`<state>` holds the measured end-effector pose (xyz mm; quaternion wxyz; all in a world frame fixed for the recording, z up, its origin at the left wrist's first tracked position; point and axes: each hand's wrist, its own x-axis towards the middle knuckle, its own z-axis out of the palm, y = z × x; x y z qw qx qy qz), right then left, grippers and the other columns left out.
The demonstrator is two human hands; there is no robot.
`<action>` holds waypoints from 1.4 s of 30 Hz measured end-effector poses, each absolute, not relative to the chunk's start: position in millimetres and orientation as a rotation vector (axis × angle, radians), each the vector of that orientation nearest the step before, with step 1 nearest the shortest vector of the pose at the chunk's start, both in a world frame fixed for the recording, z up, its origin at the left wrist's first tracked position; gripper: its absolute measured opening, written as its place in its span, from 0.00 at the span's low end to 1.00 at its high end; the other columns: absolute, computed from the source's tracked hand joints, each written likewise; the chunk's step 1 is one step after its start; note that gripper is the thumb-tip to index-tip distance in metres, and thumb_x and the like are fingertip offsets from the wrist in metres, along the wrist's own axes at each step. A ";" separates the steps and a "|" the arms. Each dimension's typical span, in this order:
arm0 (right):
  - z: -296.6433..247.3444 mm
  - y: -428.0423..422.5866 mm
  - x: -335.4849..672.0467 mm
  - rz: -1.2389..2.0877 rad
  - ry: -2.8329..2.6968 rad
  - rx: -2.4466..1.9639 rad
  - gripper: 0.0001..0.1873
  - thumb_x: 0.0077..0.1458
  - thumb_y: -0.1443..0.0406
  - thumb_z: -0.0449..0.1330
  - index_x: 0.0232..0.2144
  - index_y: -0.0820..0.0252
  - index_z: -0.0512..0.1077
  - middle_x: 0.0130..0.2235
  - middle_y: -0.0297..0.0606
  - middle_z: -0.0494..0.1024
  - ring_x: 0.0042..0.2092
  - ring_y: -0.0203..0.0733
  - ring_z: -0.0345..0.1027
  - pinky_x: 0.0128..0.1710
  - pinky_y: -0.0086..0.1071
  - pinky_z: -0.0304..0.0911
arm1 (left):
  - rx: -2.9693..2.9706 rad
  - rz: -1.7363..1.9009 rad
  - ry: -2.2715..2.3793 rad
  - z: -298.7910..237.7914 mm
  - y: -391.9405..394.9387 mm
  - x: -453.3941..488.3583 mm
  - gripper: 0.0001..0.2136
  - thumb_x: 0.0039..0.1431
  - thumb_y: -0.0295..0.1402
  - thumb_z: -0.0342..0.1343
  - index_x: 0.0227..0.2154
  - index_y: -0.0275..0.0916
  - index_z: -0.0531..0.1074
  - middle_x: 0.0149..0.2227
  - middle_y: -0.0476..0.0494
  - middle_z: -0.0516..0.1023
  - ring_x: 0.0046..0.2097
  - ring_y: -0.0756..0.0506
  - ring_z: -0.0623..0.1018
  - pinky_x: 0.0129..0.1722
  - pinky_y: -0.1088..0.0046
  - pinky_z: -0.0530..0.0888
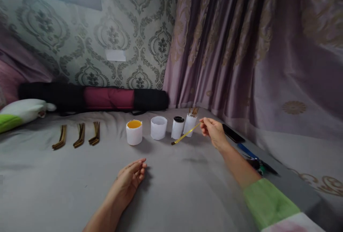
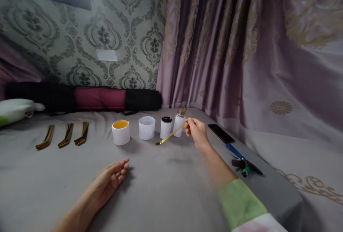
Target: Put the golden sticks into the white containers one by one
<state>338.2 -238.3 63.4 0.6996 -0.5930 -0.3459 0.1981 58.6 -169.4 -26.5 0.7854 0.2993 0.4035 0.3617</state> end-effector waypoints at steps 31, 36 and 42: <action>172.9 -217.9 416.3 -0.212 -0.874 -1.566 0.12 0.52 0.63 0.52 0.22 0.65 0.68 0.19 0.34 0.69 0.16 0.26 0.59 0.11 0.20 0.55 | 0.533 0.769 0.885 -28.2 -165.0 57.0 0.08 0.50 0.18 0.51 0.34 0.27 0.68 0.25 0.46 0.69 0.21 0.57 0.68 0.20 0.82 0.70; 174.0 -209.3 419.5 -0.288 -0.897 -1.606 0.13 0.52 0.62 0.53 0.23 0.65 0.69 0.20 0.36 0.71 0.16 0.27 0.60 0.12 0.21 0.56 | 0.545 0.770 0.875 -27.3 -165.2 57.5 0.07 0.50 0.18 0.51 0.33 0.28 0.68 0.25 0.46 0.69 0.21 0.57 0.68 0.19 0.82 0.70; 174.5 -195.9 419.3 -0.343 -0.943 -1.643 0.13 0.52 0.60 0.53 0.25 0.64 0.70 0.21 0.38 0.73 0.17 0.28 0.62 0.14 0.20 0.58 | 0.533 0.767 0.886 -23.7 -166.2 57.7 0.07 0.50 0.18 0.51 0.33 0.28 0.69 0.25 0.46 0.69 0.21 0.56 0.68 0.18 0.83 0.69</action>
